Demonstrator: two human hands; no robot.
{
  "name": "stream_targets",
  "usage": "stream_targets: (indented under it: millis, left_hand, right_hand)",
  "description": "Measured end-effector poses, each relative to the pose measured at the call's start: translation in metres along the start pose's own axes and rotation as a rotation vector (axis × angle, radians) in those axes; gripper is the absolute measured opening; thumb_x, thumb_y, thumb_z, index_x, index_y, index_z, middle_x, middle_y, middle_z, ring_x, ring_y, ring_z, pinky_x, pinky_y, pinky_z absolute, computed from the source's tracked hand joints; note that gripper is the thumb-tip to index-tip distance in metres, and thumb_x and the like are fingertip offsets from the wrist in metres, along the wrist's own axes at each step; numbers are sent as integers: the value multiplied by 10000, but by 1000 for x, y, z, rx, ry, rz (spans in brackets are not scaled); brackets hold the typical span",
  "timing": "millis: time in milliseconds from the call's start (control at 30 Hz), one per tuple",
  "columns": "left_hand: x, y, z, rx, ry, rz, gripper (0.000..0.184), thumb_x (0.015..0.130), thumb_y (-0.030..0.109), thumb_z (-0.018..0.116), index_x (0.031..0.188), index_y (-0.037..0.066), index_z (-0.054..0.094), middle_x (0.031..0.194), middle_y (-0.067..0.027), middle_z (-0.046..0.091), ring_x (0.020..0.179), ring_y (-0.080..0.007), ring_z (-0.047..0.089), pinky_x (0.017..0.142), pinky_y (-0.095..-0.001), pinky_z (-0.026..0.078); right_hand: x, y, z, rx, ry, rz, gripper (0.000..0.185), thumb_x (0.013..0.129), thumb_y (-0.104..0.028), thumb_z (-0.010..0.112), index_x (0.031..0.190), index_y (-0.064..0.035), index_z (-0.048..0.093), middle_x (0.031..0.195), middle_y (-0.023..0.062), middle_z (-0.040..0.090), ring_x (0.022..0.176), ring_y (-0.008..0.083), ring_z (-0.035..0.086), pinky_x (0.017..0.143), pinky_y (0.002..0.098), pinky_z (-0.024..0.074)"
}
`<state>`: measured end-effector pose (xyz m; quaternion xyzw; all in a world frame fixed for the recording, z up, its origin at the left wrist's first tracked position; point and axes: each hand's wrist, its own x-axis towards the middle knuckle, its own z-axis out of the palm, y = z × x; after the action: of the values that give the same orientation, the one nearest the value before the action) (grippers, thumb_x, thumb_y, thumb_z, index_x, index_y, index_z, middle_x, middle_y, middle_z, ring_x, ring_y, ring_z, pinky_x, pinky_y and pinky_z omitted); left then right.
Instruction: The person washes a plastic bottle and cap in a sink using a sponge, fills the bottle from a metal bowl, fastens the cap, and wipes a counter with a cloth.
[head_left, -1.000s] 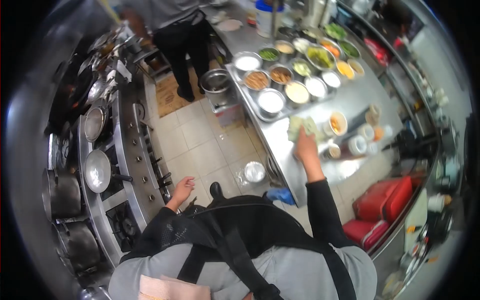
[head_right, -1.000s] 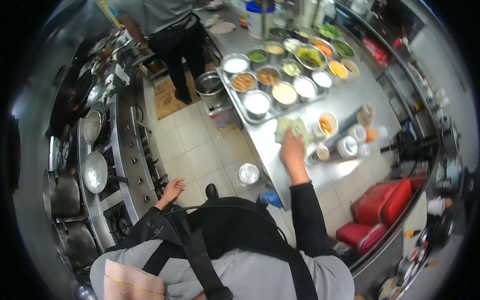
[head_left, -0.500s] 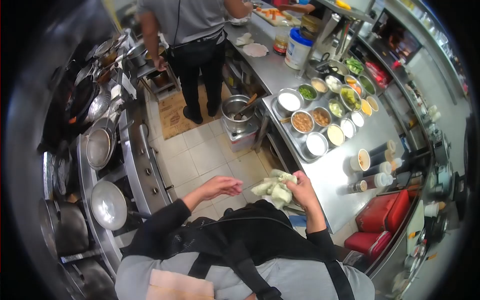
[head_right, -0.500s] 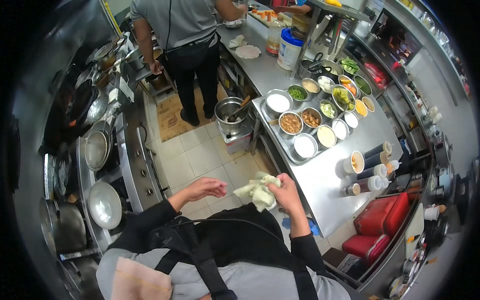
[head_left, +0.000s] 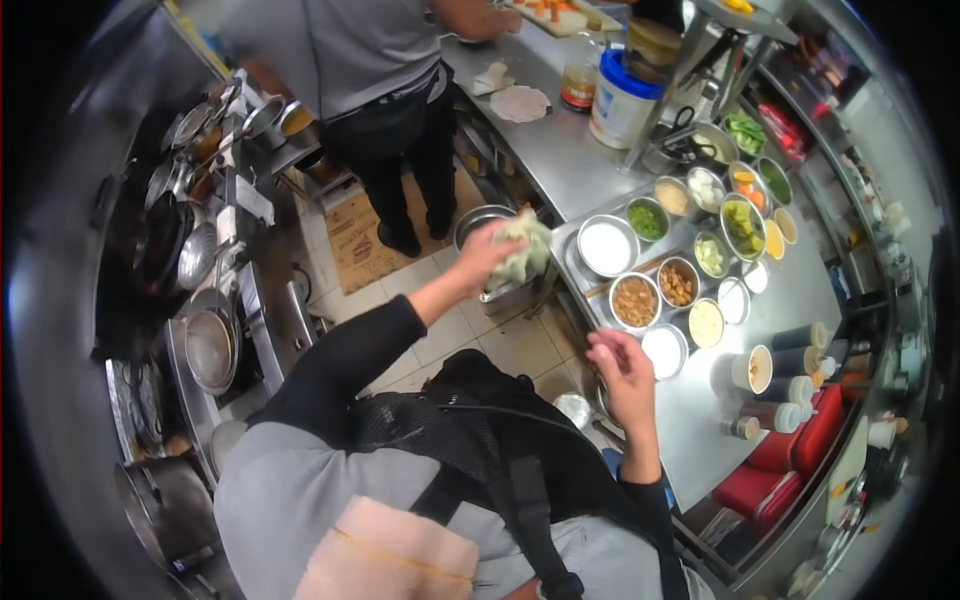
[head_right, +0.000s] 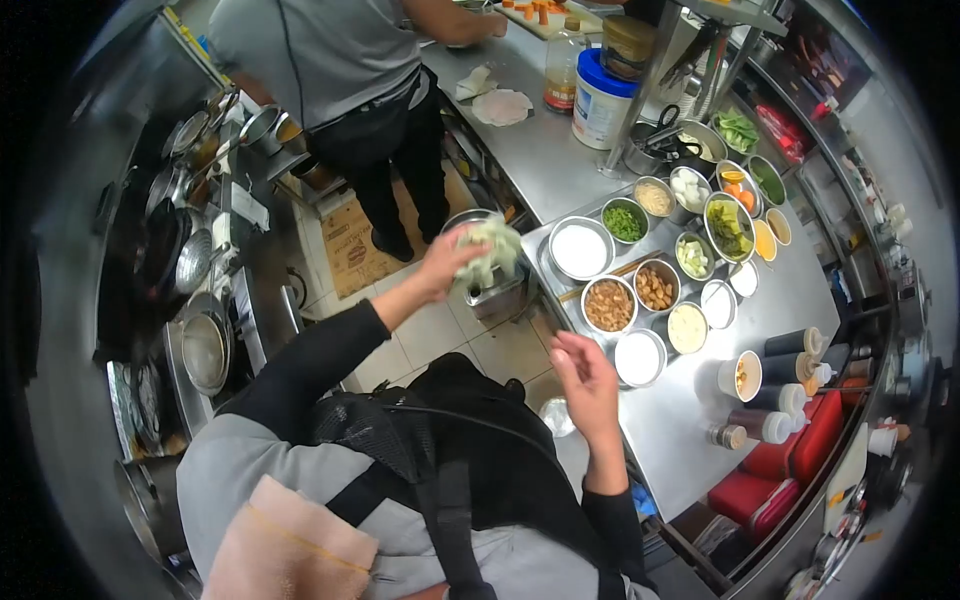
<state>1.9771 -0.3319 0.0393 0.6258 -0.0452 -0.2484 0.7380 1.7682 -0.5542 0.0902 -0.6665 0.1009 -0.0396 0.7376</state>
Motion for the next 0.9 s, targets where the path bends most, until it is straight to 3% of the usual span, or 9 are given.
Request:
stream_targets:
  millis: [133, 233, 433, 500, 567, 700, 800, 867, 900]
  left_hand:
    - [153, 15, -33, 757, 403, 719, 480, 815, 170, 712, 1263, 43, 597, 1110, -137, 669, 1043, -309, 632, 888, -403, 502]
    - [281, -13, -66, 1161, 258, 834, 479, 815, 146, 641, 1278, 34, 593, 1199, -204, 631, 1124, -365, 580, 993, -423, 436]
    - [420, -24, -88, 1306, 288, 730, 381, 787, 140, 599, 1153, 49, 657, 1167, -157, 662, 1075, -350, 591, 989, -441, 434]
    - [434, -8, -75, 1308, 248, 728, 361, 778, 142, 602, 1121, 55, 675, 1162, -143, 671, 1063, -349, 594, 977, -438, 449]
    - [440, 0, -56, 1314, 10, 799, 328, 768, 153, 617, 1074, 78, 708, 1136, -123, 683, 1065, -334, 600, 965, -418, 471]
    - [478, -1, -41, 1133, -32, 822, 315, 764, 171, 635, 1060, 110, 727, 1133, -108, 687, 1069, -332, 598, 965, -420, 477]
    - [483, -10, -42, 1071, -290, 809, 301, 781, 189, 639, 1062, 125, 729, 1108, -126, 687, 1043, -341, 611, 967, -422, 479]
    - [436, 4, -44, 1011, -617, 546, 244, 803, 194, 627, 1014, 119, 725, 1059, -154, 684, 993, -348, 631, 901, -435, 499]
    - [403, -13, -60, 970, -732, 561, 196, 785, 193, 616, 925, 105, 720, 944, -171, 679, 878, -352, 644, 829, -445, 503]
  right_hand:
    - [9, 13, -5, -175, 153, 69, 256, 950, -110, 643, 1168, 22, 620, 1000, 61, 690, 885, 101, 643, 811, 244, 510]
    - [16, 16, 17, -259, 254, 206, 216, 962, -125, 631, 1114, 28, 626, 1016, 96, 681, 924, 131, 637, 812, 275, 525]
    - [20, 32, 73, -69, 574, 465, 185, 955, -106, 632, 1081, 29, 639, 950, 80, 698, 831, 124, 639, 786, 261, 515]
    - [23, 27, 86, -47, 593, 521, 176, 957, -101, 626, 1076, 28, 638, 946, 87, 698, 828, 132, 643, 785, 264, 519]
    - [27, 23, 96, -36, 590, 579, 161, 963, -84, 608, 1073, 30, 637, 922, 90, 695, 826, 137, 651, 789, 269, 527]
    - [43, 17, 106, -62, 570, 611, 152, 963, -81, 607, 1063, 31, 635, 900, 86, 694, 822, 136, 655, 789, 271, 529]
    - [49, 24, 109, 14, 508, 650, 133, 964, -72, 603, 1043, 31, 633, 891, 84, 696, 819, 136, 661, 789, 272, 533]
    - [57, 32, 111, 71, 430, 632, 108, 967, -57, 593, 1022, 29, 629, 890, 84, 697, 822, 135, 663, 790, 272, 536]
    - [62, 31, 112, 47, 410, 621, 94, 970, -46, 583, 1014, 25, 627, 881, 79, 694, 815, 132, 660, 794, 273, 538]
